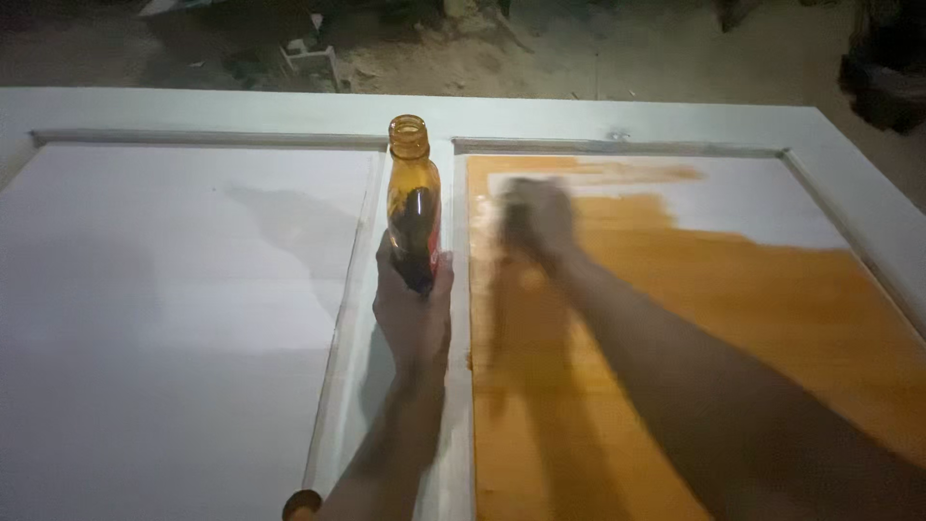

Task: The person applies varnish to a wooden door panel using a brush after pouring the liquid from a bottle.

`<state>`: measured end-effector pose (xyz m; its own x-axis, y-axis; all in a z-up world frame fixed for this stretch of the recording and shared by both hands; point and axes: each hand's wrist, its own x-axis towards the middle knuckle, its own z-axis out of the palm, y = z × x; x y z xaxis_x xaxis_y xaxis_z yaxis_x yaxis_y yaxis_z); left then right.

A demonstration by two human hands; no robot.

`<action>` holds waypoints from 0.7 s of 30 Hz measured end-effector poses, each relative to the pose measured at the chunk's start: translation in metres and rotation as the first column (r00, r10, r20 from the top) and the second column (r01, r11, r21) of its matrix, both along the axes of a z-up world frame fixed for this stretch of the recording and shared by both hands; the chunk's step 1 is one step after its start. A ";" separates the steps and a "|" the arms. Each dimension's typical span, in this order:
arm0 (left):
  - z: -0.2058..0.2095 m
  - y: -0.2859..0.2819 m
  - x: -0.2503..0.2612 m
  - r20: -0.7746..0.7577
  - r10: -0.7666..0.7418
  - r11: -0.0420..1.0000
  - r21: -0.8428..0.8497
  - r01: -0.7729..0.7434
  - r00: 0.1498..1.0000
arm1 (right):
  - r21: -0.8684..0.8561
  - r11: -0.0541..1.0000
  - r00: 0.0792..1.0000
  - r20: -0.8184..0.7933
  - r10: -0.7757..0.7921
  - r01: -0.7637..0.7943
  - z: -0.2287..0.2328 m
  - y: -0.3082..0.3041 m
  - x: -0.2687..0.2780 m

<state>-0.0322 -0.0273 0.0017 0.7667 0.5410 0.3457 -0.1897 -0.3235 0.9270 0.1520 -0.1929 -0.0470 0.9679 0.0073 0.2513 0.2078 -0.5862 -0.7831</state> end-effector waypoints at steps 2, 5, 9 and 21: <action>0.001 -0.002 -0.003 -0.025 -0.041 0.999 0.024 0.042 0.999 | 0.572 0.820 0.984 -0.129 0.124 -0.029 0.000 0.014 -0.007; 0.004 0.002 -0.005 -0.047 -0.073 0.997 -0.019 0.072 0.996 | 0.276 0.634 0.691 0.294 0.660 -0.723 0.013 -0.015 0.006; -0.001 0.000 -0.002 -0.020 -0.002 1.000 -0.006 0.002 1.000 | 0.364 0.893 0.950 -0.066 0.306 -0.263 0.027 -0.086 0.006; -0.008 0.005 0.004 0.006 -0.029 0.999 -0.036 0.029 1.000 | 0.040 0.981 0.982 0.035 0.188 -0.189 0.031 -0.086 -0.006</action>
<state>-0.0285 -0.0221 -0.0062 0.7805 0.5307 0.3305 -0.2035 -0.2841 0.9369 0.1456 -0.2786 -0.0155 0.9420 0.1774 0.2849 0.3356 -0.5006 -0.7980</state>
